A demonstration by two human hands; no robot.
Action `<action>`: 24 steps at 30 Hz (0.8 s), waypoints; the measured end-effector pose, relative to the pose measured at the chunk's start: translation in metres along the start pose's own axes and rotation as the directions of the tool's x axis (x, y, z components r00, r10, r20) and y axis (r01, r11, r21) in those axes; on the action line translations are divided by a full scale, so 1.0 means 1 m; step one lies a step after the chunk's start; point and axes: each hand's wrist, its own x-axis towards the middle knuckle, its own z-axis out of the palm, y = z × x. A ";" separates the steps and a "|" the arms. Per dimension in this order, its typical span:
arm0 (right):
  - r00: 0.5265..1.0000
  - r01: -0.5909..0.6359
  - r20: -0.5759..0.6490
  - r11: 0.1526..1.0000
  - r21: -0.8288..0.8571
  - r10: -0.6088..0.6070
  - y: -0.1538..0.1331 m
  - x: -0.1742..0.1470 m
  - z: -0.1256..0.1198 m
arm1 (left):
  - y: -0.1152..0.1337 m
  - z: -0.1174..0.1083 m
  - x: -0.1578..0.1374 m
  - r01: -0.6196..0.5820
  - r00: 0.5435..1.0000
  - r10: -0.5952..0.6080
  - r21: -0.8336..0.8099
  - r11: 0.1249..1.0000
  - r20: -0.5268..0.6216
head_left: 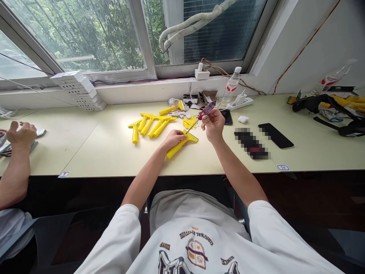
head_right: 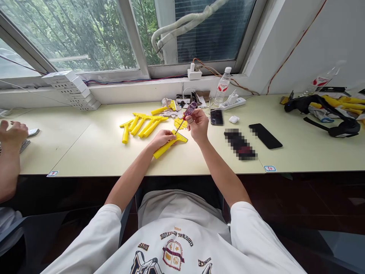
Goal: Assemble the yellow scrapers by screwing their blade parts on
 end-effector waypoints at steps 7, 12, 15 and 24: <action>0.997 0.020 -0.068 0.999 -0.050 -0.023 0.005 0.001 0.000 | -0.007 -0.001 0.005 -0.013 1.000 0.013 -0.003 1.000 -0.005; 0.997 -0.023 0.073 0.995 -0.095 0.030 -0.002 0.006 -0.004 | -0.007 -0.002 0.006 -0.014 1.000 0.014 -0.006 1.000 0.005; 0.991 -0.068 0.108 0.995 -0.075 0.076 -0.005 0.008 -0.006 | -0.008 -0.002 0.006 -0.018 1.000 0.018 0.006 1.000 0.007; 0.989 -0.127 0.070 0.992 -0.024 0.129 0.004 0.006 -0.009 | -0.010 -0.004 0.009 -0.033 0.999 0.033 0.021 0.999 0.013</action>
